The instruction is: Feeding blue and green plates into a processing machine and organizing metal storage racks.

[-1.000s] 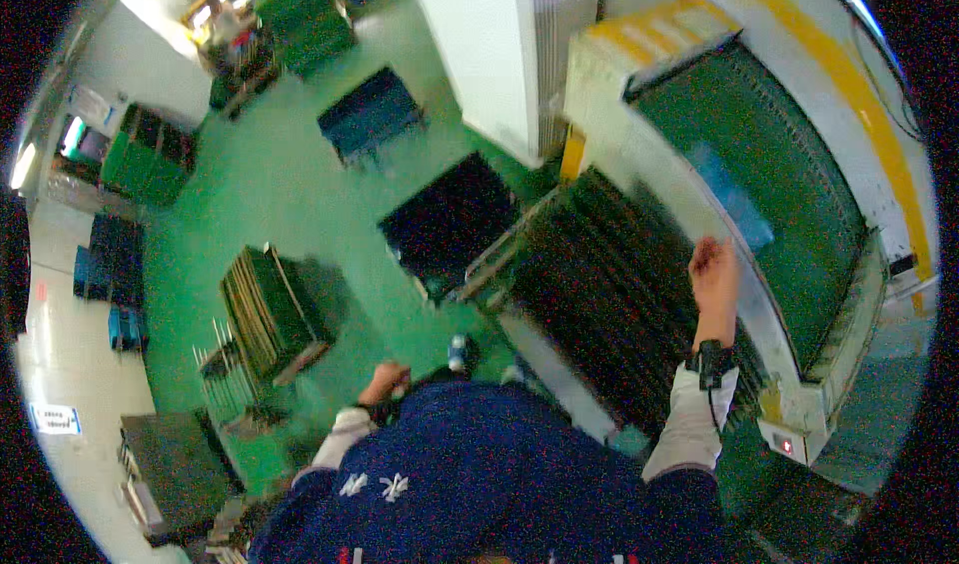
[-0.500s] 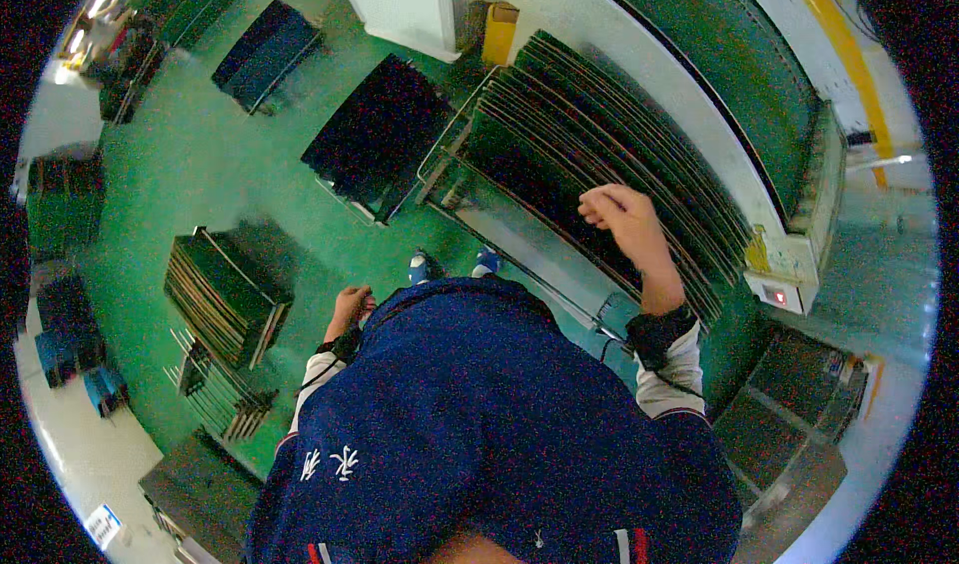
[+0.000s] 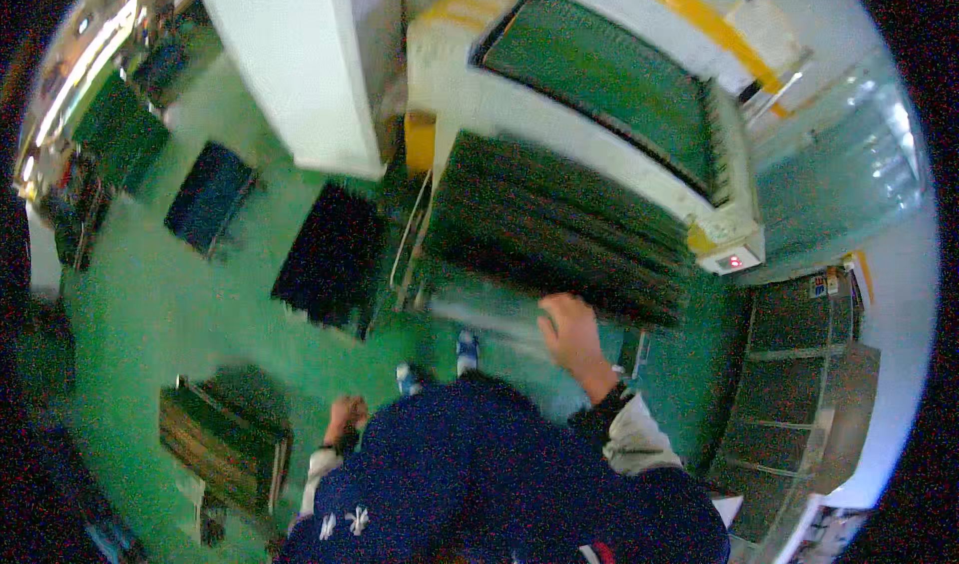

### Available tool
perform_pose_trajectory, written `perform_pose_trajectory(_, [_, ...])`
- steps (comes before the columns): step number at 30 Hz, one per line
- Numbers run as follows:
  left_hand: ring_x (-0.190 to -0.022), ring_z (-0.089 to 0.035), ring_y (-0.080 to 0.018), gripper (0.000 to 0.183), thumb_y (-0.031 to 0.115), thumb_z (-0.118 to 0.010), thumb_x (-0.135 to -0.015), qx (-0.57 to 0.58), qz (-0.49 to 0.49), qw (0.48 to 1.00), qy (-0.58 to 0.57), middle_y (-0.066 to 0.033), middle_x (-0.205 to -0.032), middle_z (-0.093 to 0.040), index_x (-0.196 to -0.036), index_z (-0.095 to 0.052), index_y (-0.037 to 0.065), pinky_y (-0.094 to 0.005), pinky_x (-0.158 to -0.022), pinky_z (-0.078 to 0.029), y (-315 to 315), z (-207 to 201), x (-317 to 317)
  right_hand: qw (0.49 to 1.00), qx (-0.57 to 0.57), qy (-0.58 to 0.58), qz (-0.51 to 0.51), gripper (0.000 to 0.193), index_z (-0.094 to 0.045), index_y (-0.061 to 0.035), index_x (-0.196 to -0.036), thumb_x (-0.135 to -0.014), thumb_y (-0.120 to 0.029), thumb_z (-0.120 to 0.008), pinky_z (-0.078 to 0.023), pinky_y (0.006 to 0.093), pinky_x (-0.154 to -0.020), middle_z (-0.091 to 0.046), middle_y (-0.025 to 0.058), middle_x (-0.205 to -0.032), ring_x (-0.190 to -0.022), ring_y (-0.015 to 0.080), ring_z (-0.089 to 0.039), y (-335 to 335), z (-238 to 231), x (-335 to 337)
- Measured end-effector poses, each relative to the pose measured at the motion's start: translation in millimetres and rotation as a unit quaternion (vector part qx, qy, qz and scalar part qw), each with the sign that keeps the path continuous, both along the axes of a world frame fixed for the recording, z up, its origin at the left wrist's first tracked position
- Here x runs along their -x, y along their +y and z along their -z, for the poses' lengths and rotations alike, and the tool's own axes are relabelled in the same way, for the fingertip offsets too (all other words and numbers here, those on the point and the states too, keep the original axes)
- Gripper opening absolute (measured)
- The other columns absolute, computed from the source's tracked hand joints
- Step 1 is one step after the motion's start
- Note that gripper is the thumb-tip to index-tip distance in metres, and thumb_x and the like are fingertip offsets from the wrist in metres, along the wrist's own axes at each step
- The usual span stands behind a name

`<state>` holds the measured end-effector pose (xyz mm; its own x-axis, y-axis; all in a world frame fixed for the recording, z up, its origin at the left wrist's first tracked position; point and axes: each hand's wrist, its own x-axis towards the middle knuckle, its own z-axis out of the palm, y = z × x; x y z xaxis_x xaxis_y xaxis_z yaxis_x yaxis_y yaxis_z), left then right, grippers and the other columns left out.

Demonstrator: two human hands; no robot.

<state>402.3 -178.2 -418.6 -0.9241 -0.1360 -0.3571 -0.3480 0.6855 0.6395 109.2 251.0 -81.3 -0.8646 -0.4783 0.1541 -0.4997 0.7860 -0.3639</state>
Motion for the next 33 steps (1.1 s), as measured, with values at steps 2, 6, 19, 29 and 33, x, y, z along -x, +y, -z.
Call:
perform_pose_trajectory(2, [-0.068,-0.063,-0.0321,0.017,0.021,-0.067,-0.070,0.005,-0.034,0.999,-0.012,-0.0109,-0.077,-0.062,-0.086,-0.062,0.016,-0.0417,-0.054,-0.050,-3,-4,5,0.999,-0.013,0.014,0.029,0.031,-0.061,-0.0075,-0.107,-0.079,-0.020,-0.063,-0.044,0.0451,-0.082,-0.060,0.0137,-0.105,-0.096,0.0340,-0.055,-4,-5,-16])
perform_pose_trajectory(6, [-0.059,-0.061,-0.0258,0.019,0.026,-0.060,-0.084,-0.162,-0.172,0.962,-0.136,-0.0091,-0.068,-0.061,-0.079,-0.060,0.008,-0.0394,-0.050,-0.047,0,-69,31,0.997,-0.007,0.019,0.079,0.029,-0.062,-0.0058,-0.103,-0.076,-0.018,-0.066,-0.044,0.0442,-0.084,-0.058,0.0131,-0.099,-0.098,0.0341,-0.053,-8,-4,-32])
perform_pose_trajectory(19, [-0.072,-0.065,-0.0237,0.018,0.015,-0.061,-0.086,-0.255,-0.144,0.955,-0.035,-0.0133,-0.081,-0.065,-0.095,-0.060,0.000,-0.0350,-0.063,-0.053,-33,-17,-38,0.975,-0.137,-0.112,0.131,0.025,-0.064,-0.0051,-0.087,-0.074,-0.026,-0.066,-0.049,0.0491,-0.071,-0.065,0.0166,-0.083,-0.083,0.0378,-0.062,13,39,-4])
perform_pose_trajectory(29, [-0.097,-0.064,-0.0206,0.029,0.017,-0.055,-0.090,-0.300,-0.176,0.925,-0.151,-0.0078,-0.108,-0.068,-0.116,-0.063,0.007,-0.0341,-0.084,-0.050,-21,-50,-18,0.951,-0.233,-0.176,0.103,0.029,-0.069,-0.0043,-0.089,-0.079,-0.031,-0.067,-0.050,0.0490,-0.074,-0.067,0.0169,-0.083,-0.084,0.0371,-0.064,26,41,29])
perform_pose_trajectory(33, [-0.098,-0.064,-0.0206,0.030,0.017,-0.055,-0.090,-0.322,-0.178,0.914,-0.170,-0.0079,-0.109,-0.067,-0.117,-0.062,0.007,-0.0341,-0.085,-0.050,-13,-67,-4,0.951,-0.232,-0.177,0.101,0.029,-0.068,-0.0055,-0.086,-0.078,-0.033,-0.067,-0.050,0.0489,-0.072,-0.067,0.0173,-0.083,-0.083,0.0378,-0.063,26,33,30])
